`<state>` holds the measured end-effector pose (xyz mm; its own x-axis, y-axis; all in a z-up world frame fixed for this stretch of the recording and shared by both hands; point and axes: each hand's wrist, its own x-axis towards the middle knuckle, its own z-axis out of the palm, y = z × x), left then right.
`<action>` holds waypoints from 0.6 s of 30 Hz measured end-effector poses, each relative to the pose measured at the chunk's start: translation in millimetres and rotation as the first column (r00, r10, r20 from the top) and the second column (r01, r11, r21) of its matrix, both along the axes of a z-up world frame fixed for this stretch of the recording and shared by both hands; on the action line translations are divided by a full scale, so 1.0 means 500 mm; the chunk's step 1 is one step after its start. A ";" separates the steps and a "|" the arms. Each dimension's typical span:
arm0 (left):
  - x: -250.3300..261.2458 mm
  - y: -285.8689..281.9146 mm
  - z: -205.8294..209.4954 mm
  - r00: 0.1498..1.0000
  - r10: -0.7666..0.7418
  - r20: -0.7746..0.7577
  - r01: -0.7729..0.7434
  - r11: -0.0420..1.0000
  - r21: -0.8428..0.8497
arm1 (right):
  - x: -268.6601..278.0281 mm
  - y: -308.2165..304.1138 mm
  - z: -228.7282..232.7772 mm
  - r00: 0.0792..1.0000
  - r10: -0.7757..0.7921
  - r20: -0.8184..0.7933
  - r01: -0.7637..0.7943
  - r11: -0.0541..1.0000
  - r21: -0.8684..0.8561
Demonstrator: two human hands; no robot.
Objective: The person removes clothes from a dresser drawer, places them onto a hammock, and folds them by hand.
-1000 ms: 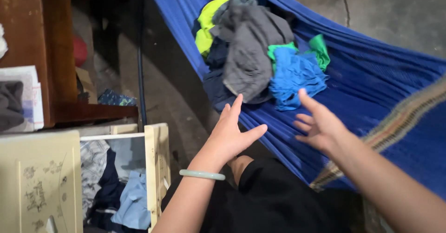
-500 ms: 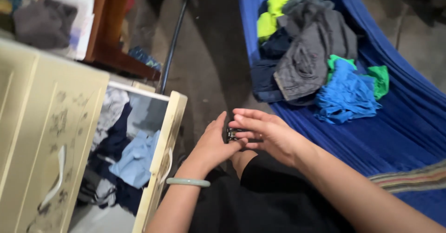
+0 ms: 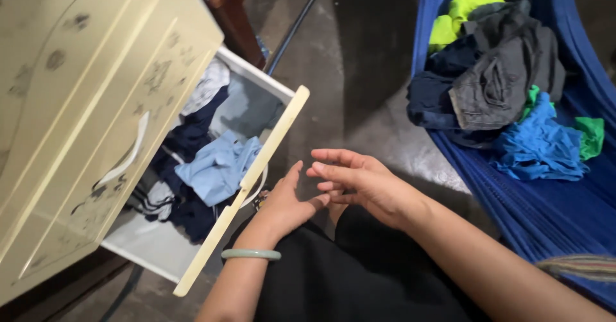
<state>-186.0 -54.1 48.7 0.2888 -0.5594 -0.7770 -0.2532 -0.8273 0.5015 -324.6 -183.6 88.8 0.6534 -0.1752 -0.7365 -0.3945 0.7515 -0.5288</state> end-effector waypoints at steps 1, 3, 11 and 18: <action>0.012 0.016 -0.003 1.000 0.021 0.001 -0.021 0.999 0.024 | 0.013 0.012 0.002 1.000 0.007 -0.006 -0.007 1.000 0.000; 0.031 0.053 -0.014 0.996 0.084 -0.019 -0.085 0.996 -0.004 | 0.039 0.036 0.005 1.000 0.025 -0.005 -0.025 1.000 0.002; 0.102 0.198 -0.068 0.982 0.185 0.037 -0.176 0.969 -0.174 | 0.121 0.144 0.027 0.991 0.134 -0.004 -0.134 0.990 -0.050; 0.160 0.276 -0.060 0.983 0.117 0.142 -0.123 0.992 0.032 | 0.167 0.246 0.027 0.975 0.215 -0.049 -0.219 0.971 -0.094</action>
